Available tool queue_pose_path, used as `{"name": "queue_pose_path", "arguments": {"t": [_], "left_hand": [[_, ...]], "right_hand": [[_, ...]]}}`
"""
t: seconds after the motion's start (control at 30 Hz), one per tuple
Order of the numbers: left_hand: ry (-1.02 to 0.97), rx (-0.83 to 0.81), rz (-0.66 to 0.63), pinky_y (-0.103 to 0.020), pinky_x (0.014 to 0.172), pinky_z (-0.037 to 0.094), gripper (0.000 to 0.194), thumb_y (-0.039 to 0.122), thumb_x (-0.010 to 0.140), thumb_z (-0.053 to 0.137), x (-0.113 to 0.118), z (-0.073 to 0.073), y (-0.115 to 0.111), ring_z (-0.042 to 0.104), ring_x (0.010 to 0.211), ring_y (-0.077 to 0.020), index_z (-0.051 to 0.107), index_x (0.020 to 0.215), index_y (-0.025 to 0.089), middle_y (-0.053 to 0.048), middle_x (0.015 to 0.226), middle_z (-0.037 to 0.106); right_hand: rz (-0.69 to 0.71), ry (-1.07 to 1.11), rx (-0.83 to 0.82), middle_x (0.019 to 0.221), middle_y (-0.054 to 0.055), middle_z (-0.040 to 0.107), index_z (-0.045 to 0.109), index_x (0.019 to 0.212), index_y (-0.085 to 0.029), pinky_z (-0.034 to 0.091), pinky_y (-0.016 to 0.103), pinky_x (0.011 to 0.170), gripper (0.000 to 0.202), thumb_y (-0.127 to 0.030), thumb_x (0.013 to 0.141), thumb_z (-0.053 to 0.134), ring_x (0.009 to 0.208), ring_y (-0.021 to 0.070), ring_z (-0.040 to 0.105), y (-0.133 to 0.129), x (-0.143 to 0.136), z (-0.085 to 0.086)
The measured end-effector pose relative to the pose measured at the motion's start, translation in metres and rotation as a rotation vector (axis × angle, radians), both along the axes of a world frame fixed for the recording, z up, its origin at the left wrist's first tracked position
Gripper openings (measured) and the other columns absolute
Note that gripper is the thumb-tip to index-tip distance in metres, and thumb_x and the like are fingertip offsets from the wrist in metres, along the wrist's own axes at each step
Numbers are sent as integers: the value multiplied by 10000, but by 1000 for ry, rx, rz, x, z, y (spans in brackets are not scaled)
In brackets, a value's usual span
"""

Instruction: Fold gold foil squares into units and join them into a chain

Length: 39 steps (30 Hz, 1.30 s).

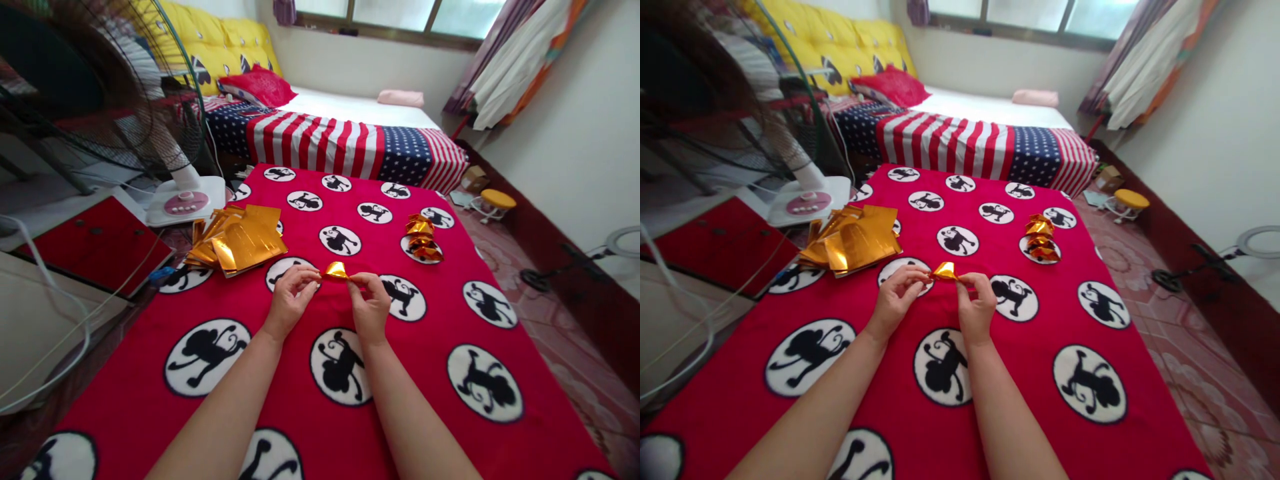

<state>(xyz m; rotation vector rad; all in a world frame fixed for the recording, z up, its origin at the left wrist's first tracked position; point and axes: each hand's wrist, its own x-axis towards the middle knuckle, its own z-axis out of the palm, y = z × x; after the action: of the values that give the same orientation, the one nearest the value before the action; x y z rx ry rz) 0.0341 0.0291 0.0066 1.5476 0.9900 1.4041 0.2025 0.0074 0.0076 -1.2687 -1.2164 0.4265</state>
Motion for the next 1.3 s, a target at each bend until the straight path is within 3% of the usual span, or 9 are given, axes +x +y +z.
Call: {"name": "queue_pose_path", "arguments": {"t": [0.13, 0.37, 0.5, 0.63, 0.9, 1.03, 1.13, 1.3], "left_hand": [[-16, -49, 16, -275, 718, 555, 174, 331, 853, 617, 0, -6, 4, 641, 894, -183, 691, 864, 174, -96, 1033, 646], [53, -13, 26, -278, 770, 527, 155, 300, 866, 609, 0, -10, 7, 638, 894, -182, 697, 878, 174, -79, 954, 665], [74, -18, 26, -262, 732, 516, 160, 301, 867, 605, 0, -10, 8, 639, 879, -181, 701, 877, 174, -74, 930, 671], [81, -56, 21, -243, 673, 505, 183, 322, 868, 603, 0, -10, 7, 639, 858, -181, 705, 896, 174, -75, 919, 676], [112, -16, 24, -269, 767, 506, 162, 293, 862, 607, 0, -10, 9, 636, 874, -184, 711, 869, 169, -74, 909, 684], [127, -7, 29, -272, 773, 503, 161, 292, 863, 603, 1, -8, 8, 636, 862, -183, 709, 864, 171, -72, 899, 687], [127, -10, 23, -269, 756, 505, 155, 288, 860, 604, 1, -5, 7, 637, 854, -183, 706, 846, 171, -73, 894, 687], [138, -12, 20, -277, 759, 505, 154, 281, 861, 602, 1, -5, 7, 642, 866, -188, 705, 842, 168, -74, 890, 690]], "right_hand": [[-199, -54, -40, 771, 24, 637, 675, 816, -187, 463, 280, 623, 123, -307, 793, 659, 679, 162, 581, 13, 46, -10], [-659, -285, -135, 736, 72, 678, 714, 803, -146, 471, 306, 636, 194, -218, 702, 565, 652, 189, 591, 34, 176, -25], [-776, -341, -167, 643, 50, 645, 708, 757, -140, 471, 324, 636, 196, -191, 646, 555, 596, 192, 564, 45, 214, -30], [-797, -335, -182, 631, 52, 642, 698, 731, -142, 477, 338, 666, 191, -168, 618, 546, 602, 200, 566, 59, 222, -35], [-863, -355, -203, 664, 52, 621, 670, 709, -163, 463, 374, 779, 177, -150, 609, 524, 673, 219, 556, 77, 212, -33], [-893, -361, -173, 912, 115, 628, 667, 898, -128, 455, 357, 816, 361, -96, 570, 519, 756, 216, 558, 68, 197, -25], [-959, -287, -157, 1080, 155, 570, 638, 980, -119, 461, 341, 783, 438, -78, 566, 502, 701, 181, 531, 57, 182, -23], [-774, -386, -217, 799, 64, 569, 678, 760, -180, 445, 353, 821, 181, -176, 646, 537, 786, 227, 535, 48, 164, -24]]}}
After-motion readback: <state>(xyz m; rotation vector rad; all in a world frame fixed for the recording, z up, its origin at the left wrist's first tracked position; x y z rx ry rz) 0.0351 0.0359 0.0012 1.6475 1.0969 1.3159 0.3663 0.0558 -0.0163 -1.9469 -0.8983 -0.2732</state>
